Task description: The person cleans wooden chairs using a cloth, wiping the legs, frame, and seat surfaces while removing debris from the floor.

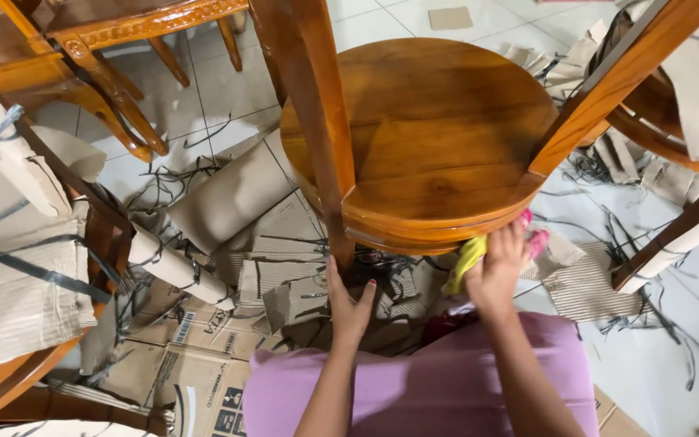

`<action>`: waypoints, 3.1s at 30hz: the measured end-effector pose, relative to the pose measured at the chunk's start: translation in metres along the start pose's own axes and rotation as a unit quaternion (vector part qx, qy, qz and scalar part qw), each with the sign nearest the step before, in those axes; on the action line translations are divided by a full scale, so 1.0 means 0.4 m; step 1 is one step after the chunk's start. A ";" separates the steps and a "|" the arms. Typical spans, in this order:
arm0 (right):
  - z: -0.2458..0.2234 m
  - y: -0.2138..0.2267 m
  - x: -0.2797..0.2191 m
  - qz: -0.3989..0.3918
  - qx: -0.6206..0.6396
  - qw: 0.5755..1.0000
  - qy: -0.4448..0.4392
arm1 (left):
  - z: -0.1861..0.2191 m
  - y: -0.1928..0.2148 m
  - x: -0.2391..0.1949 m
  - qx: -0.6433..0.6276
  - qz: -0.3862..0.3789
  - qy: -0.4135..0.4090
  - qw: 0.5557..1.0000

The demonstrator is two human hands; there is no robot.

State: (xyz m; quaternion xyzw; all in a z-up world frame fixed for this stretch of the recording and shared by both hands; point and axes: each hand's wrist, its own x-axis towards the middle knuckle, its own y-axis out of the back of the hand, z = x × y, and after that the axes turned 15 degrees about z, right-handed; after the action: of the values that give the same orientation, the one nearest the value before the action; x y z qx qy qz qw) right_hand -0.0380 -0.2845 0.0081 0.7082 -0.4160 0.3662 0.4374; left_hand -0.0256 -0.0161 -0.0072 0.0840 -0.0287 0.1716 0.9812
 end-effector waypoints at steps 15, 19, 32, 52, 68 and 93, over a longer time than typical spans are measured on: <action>0.084 -0.053 -0.052 -0.015 -0.013 0.997 0.078 | 0.032 -0.005 -0.027 -0.005 -0.002 -0.015 1.000; 0.159 0.008 -0.006 -0.039 -0.038 0.994 0.094 | 0.023 -0.004 -0.025 -0.008 -0.007 -0.010 1.000; -0.160 -0.157 -0.161 -0.084 -0.069 0.994 -0.003 | -0.009 -0.020 -0.012 -0.001 -0.008 0.007 1.000; -0.430 -0.138 -0.086 -0.071 -0.060 0.985 0.142 | -0.063 0.012 0.025 -0.079 0.048 0.002 0.996; -0.338 -0.094 -0.079 -0.102 -0.066 0.985 0.120 | -0.145 -0.003 0.089 -0.184 0.066 0.083 0.977; -0.346 -0.189 -0.115 -0.028 -0.015 0.997 0.071 | -0.218 -0.032 0.083 -0.168 0.078 0.064 0.981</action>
State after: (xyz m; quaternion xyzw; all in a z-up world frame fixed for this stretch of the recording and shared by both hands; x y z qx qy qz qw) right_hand -0.0084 -0.1237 -0.0081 0.6851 -0.3691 0.3967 0.4869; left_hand 0.0124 -0.0014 -0.0923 -0.0953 -0.0006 0.2451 0.9648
